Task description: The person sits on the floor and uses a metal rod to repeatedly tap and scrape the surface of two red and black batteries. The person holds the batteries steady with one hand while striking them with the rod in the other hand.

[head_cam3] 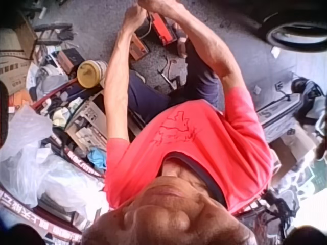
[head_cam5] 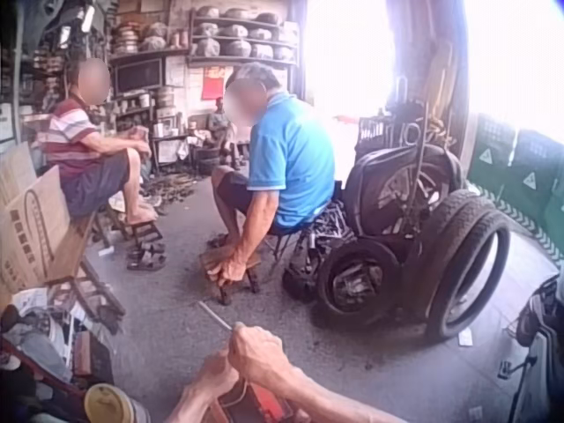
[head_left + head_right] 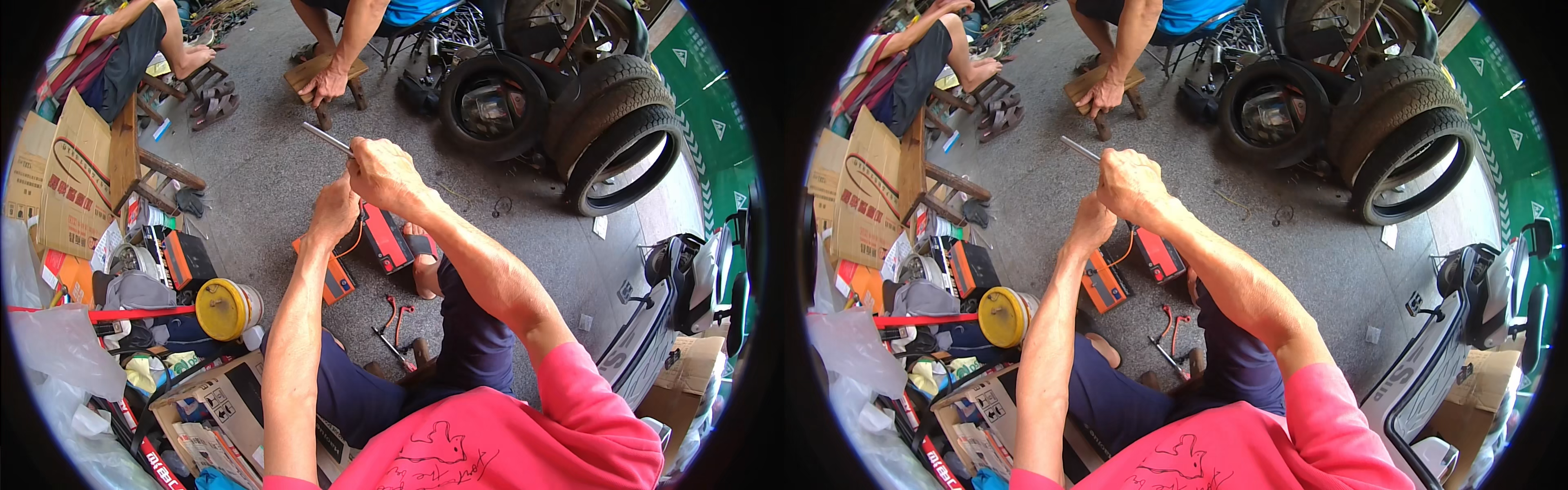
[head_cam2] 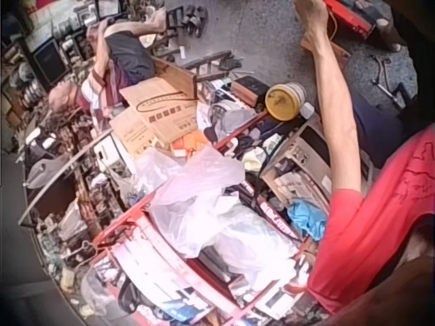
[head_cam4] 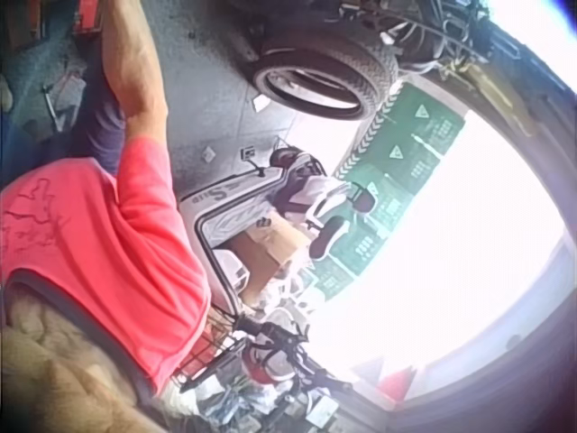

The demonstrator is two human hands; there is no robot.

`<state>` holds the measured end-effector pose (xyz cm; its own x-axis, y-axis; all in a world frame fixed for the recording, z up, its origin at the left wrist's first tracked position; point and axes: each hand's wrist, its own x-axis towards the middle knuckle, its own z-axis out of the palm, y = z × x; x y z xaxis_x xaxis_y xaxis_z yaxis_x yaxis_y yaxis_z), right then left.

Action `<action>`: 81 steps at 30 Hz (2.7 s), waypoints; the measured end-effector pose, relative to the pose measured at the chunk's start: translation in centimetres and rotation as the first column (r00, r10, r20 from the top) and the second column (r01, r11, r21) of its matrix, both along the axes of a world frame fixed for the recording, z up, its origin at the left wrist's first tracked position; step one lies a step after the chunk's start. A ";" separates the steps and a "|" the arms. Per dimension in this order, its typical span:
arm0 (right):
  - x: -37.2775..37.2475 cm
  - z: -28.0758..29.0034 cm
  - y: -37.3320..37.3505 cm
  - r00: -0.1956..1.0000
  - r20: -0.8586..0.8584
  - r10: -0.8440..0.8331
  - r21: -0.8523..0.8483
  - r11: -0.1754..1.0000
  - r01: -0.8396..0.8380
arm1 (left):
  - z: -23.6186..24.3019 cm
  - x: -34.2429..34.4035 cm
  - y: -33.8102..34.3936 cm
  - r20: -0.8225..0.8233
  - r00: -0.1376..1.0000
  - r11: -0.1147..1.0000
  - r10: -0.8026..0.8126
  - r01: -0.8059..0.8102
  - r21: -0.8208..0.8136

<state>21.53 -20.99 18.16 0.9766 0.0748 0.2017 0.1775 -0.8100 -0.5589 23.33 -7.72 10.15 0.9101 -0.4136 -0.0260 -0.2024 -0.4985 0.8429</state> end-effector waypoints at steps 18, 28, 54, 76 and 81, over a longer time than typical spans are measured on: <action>-0.7 -1.0 4.1 0.935 0.313 0.168 -0.281 0.957 -0.077 | -0.8 -0.6 0.9 0.350 0.933 0.932 0.082 0.053 -0.359; 0.8 -0.8 1.9 0.891 0.395 0.225 -0.084 0.974 -0.209 | -1.0 -0.2 -0.1 0.295 0.954 0.915 0.060 0.066 -0.398; 0.8 0.8 -5.7 0.888 0.299 -0.350 0.022 0.933 0.360 | -0.1 1.0 0.8 -0.114 0.993 0.928 0.024 -0.064 -0.366; -0.3 2.3 -7.1 0.873 0.094 -0.478 0.081 0.878 0.472 | 0.5 0.4 -0.4 -0.246 0.963 0.909 0.108 -0.196 -0.368; -0.3 2.2 -7.1 0.880 0.079 -0.468 0.041 0.884 0.466 | 0.4 0.6 0.5 -0.264 0.964 0.890 0.020 -0.137 -0.434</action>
